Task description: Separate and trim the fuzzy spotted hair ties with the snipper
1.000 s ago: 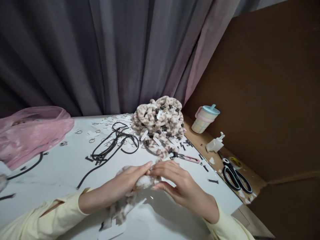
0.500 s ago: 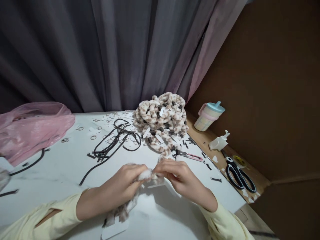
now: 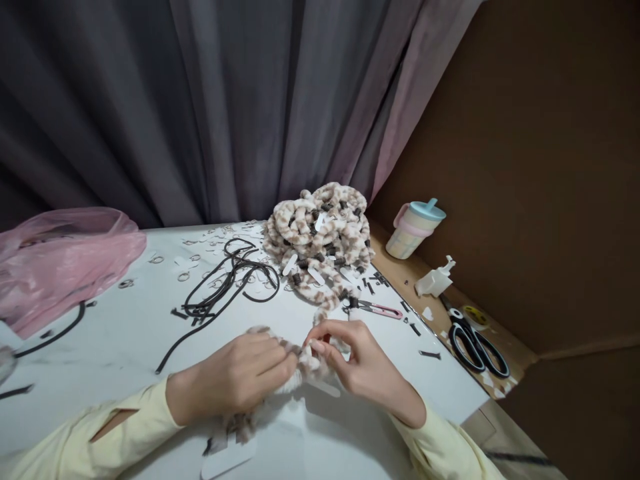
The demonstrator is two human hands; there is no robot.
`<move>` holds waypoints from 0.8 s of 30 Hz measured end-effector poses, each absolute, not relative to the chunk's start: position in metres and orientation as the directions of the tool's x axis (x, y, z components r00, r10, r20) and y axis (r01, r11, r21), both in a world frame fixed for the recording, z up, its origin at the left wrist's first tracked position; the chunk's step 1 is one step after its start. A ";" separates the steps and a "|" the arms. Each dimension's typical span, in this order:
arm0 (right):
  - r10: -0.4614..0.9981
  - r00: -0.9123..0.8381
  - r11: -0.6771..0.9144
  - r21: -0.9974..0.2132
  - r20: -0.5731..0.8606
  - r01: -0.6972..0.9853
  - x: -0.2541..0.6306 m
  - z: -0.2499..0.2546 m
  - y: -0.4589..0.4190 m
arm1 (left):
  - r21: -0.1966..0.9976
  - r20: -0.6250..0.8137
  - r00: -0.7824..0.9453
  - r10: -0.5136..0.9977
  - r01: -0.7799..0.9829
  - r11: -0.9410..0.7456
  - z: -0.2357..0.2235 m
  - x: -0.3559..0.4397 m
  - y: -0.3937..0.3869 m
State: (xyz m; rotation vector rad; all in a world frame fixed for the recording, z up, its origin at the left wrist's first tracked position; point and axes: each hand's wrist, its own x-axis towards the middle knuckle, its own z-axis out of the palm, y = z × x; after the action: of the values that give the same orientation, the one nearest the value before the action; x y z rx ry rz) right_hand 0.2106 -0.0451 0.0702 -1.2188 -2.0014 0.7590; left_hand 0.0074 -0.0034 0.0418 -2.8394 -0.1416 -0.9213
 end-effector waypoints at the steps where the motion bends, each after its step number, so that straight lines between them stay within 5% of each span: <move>1: 0.904 -0.336 0.414 -0.741 0.266 0.529 0.211 0.069 -0.046 | -0.107 0.597 0.800 0.054 0.146 -0.984 0.042 0.008 -0.004; 6: 0.868 -0.334 0.496 -0.677 0.367 0.544 0.210 0.067 -0.053 | -0.012 0.602 0.779 0.177 0.230 -0.973 0.047 0.011 -0.008; 11: 0.871 -0.359 0.488 -0.686 0.336 0.540 0.208 0.068 -0.056 | -0.153 0.596 0.802 0.035 0.157 -0.976 0.048 0.011 -0.009; 18: 0.872 -0.379 0.474 -0.728 0.310 0.495 0.213 0.075 -0.060 | -0.115 0.657 0.754 -0.006 0.091 -0.989 0.046 0.008 -0.012; 24: 0.847 -0.471 0.438 -0.826 0.247 0.355 0.217 0.084 -0.057 | -0.251 0.689 0.706 -0.167 0.016 -0.968 0.051 0.010 -0.012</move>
State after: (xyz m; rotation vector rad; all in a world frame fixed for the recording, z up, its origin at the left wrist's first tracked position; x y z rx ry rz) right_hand 0.2166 -0.0568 0.0840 -1.0068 -2.0244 0.9439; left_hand 0.0099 -0.0123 0.0511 -2.6765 0.1208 -1.1145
